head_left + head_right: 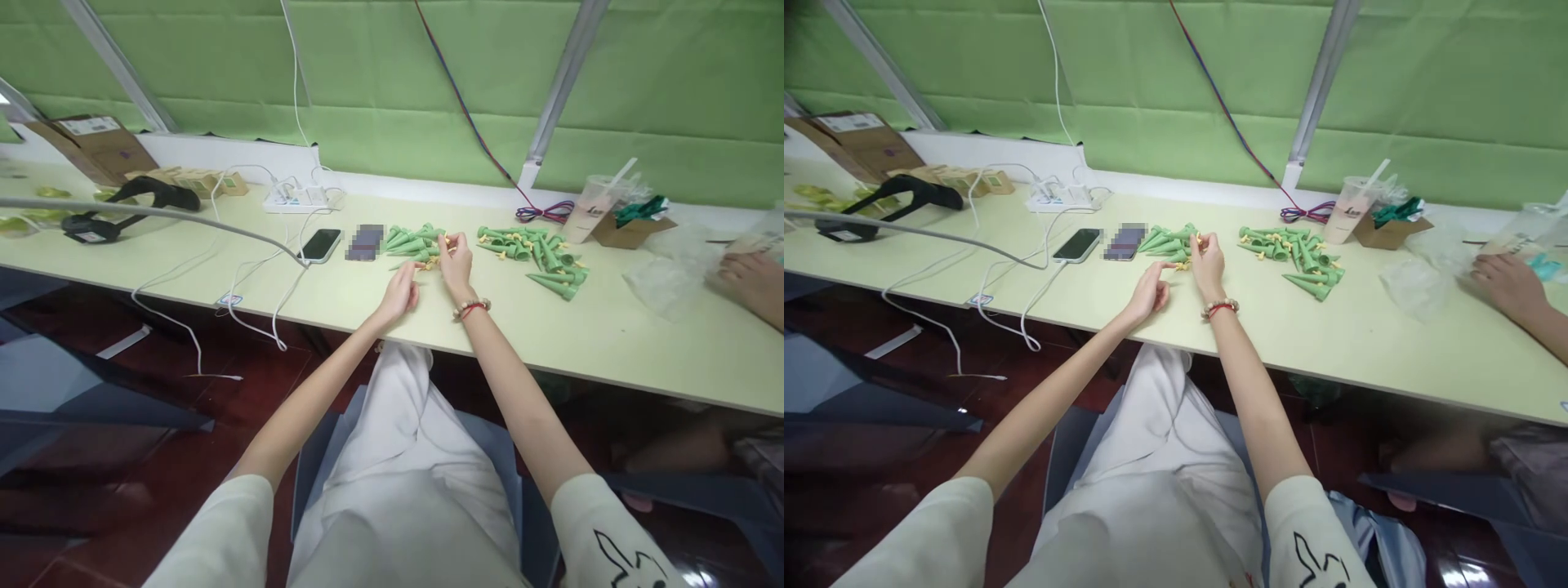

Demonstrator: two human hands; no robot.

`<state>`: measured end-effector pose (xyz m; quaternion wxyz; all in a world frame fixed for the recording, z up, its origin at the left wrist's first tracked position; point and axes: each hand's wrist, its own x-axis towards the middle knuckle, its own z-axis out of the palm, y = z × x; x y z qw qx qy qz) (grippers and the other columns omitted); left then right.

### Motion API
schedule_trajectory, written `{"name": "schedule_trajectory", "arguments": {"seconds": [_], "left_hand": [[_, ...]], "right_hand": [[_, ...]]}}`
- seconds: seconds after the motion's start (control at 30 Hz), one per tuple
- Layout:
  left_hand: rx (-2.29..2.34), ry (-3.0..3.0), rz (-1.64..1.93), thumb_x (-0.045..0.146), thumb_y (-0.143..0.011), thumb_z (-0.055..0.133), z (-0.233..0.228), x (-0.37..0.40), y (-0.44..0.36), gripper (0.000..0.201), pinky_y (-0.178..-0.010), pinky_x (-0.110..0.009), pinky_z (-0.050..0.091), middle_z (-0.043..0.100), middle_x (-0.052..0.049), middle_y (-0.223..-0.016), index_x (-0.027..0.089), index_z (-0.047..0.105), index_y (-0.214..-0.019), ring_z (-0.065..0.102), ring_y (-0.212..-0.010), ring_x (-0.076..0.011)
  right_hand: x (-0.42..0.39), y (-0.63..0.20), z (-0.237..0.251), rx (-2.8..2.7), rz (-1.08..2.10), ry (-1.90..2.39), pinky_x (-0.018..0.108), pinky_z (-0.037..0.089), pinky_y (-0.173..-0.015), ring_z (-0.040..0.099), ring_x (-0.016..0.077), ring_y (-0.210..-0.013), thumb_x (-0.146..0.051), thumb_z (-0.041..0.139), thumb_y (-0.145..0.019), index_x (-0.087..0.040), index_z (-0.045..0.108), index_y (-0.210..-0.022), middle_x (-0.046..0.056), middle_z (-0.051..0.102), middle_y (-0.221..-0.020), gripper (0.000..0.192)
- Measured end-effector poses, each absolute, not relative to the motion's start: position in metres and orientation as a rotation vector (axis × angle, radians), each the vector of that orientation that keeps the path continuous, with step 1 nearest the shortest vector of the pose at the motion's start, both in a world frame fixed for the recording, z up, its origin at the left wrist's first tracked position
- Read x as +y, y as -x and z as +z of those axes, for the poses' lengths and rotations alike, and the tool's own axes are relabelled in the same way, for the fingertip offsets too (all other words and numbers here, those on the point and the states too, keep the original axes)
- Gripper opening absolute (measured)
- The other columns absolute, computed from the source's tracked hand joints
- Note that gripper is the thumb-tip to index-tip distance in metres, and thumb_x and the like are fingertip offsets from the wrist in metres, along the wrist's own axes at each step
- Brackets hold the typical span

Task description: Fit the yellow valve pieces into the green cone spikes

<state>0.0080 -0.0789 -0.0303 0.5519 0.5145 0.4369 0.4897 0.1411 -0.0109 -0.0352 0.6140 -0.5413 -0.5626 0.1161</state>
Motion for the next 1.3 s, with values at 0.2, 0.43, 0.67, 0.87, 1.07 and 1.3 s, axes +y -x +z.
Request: {"name": "schedule_trajectory", "arguments": {"seconds": [0.2,0.43,0.67,0.87,1.07,1.3], "left_hand": [[0.979,-1.205,1.201,0.043,-0.088,0.031,-0.030,-0.074,-0.007,0.034,-0.033,-0.017,0.016,0.035,0.008,-0.032,0.018,0.053,-0.094,0.027,-0.025,-0.0065],[0.947,-1.140,1.208,0.037,-0.085,0.031,-0.028,-0.072,0.000,0.027,-0.033,-0.017,0.012,0.031,0.008,-0.033,0.018,0.050,-0.086,0.024,-0.026,-0.0063],[0.934,-1.105,1.225,0.039,-0.085,0.030,-0.031,-0.067,0.002,0.028,-0.034,-0.016,0.013,0.030,0.009,-0.034,0.018,0.048,-0.088,0.023,-0.027,-0.0057],[0.987,-1.060,1.291,0.034,-0.084,0.031,-0.031,-0.071,-0.001,0.021,-0.034,-0.015,0.015,0.034,0.010,-0.035,0.021,0.045,-0.094,0.028,-0.027,-0.0062],[1.000,-1.090,1.288,0.031,-0.084,0.034,-0.031,-0.072,-0.003,0.018,-0.033,-0.014,0.016,0.034,0.010,-0.036,0.021,0.045,-0.093,0.029,-0.027,-0.0060],[0.997,-1.222,1.265,0.032,-0.083,0.038,-0.033,-0.078,0.001,0.019,-0.033,-0.015,0.016,0.036,0.011,-0.036,0.020,0.046,-0.095,0.031,-0.026,-0.0063]], "right_hand": [[-0.022,-0.153,-0.041,-1.263,0.305,1.296,0.024,0.038,-0.062,0.052,0.0135,-0.064,-0.042,0.051,-0.080,-0.019,0.046,-0.075,0.000,0.056,-0.071,0.024],[-0.036,-0.166,-0.044,-1.213,0.317,1.319,0.025,0.038,-0.064,0.051,0.0136,-0.063,-0.044,0.052,-0.077,-0.019,0.045,-0.071,0.000,0.054,-0.067,0.027],[-0.036,-0.171,-0.048,-1.182,0.381,1.286,0.024,0.038,-0.054,0.048,0.0114,-0.050,-0.050,0.045,-0.081,-0.020,0.046,-0.073,-0.003,0.051,-0.060,0.032],[-0.034,-0.165,-0.048,-1.278,0.502,1.228,0.021,0.032,-0.040,0.040,0.0083,-0.033,-0.049,0.057,-0.073,-0.019,0.047,-0.070,-0.008,0.044,-0.045,0.032],[-0.036,-0.163,-0.049,-1.273,0.574,1.205,0.020,0.030,-0.034,0.040,0.0080,-0.031,-0.052,0.054,-0.074,-0.019,0.047,-0.071,-0.007,0.045,-0.043,0.034],[-0.035,-0.159,-0.053,-1.269,0.597,1.193,0.019,0.027,-0.035,0.036,0.0067,-0.032,-0.053,0.056,-0.071,-0.019,0.047,-0.067,-0.008,0.041,-0.040,0.036]]}}
